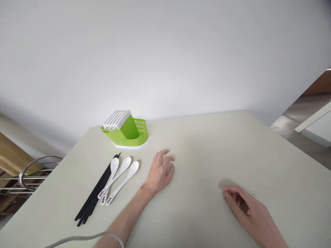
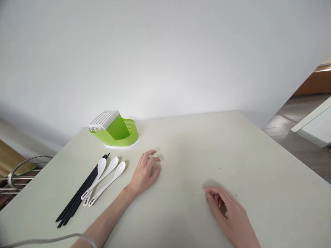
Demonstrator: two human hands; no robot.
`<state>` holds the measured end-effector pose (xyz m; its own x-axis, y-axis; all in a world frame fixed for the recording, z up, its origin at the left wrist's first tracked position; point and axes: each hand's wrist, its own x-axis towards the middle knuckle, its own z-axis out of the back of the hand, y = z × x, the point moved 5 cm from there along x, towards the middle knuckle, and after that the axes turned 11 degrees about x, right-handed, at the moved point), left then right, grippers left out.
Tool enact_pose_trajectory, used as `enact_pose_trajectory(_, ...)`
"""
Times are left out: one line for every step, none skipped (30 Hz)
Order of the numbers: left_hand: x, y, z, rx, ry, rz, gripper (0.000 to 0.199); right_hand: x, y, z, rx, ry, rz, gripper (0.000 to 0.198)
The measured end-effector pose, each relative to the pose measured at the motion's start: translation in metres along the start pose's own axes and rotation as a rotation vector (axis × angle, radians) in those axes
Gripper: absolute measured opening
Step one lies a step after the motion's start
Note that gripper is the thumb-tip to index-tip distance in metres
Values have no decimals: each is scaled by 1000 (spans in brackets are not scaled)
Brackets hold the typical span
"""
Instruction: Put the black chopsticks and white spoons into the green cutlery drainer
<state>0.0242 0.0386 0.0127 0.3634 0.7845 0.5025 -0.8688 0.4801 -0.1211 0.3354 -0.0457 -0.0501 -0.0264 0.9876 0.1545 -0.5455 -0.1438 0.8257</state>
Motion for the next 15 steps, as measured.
enact_pose_trajectory(0, 2, 2, 16, -24, 36, 28, 0, 0, 0, 3, 9, 3, 32)
enact_pose_trajectory(0, 4, 4, 39, -55, 69, 30, 1, -1, 0, 4, 16, 5, 32)
enact_pose_trajectory(0, 6, 7, 69, -93, 100, 32, 1, -2, 0, 3, 17, 7, 32)
enact_pose_trajectory(0, 9, 11, 102, -132, 130, 33, 1, -2, 0, 2, 15, 10, 32)
enact_pose_trajectory(0, 12, 14, 135, -167, 158, 35, 1, -2, 1, 1, 10, 14, 31)
enact_pose_trajectory(1, 15, 17, 163, -193, 183, 36, 1, -2, 1, 0, 6, 18, 31)
enact_pose_trajectory(2, 19, 19, 186, -209, 205, 38, 1, -2, 1, -1, 2, 23, 31)
enact_pose_trajectory(2, 23, 21, 205, -216, 223, 39, 1, -2, 1, -1, 0, 26, 32)
enact_pose_trajectory(2, 27, 22, 221, -217, 240, 42, 1, -1, 2, -3, -3, 27, 32)
enact_pose_trajectory(2, 31, 23, 234, -214, 261, 44, 1, -2, 2, -5, -1, 26, 32)
enact_pose_trajectory(2, 35, 24, 242, -212, 286, 47, 1, -2, 2, -7, 2, 23, 32)
enact_pose_trajectory(1, 39, 24, 246, -213, 316, 49, 1, -2, 2, -8, 5, 21, 32)
enact_pose_trajectory(1, 43, 25, 243, -215, 345, 51, 2, -1, 2, -8, 7, 16, 32)
enact_pose_trajectory(1, 46, 26, 236, -218, 371, 52, 1, -1, 1, -6, 12, 12, 32)
enact_pose_trajectory(1, 49, 27, 228, -220, 392, 53, 1, 0, 1, -3, 12, 8, 32)
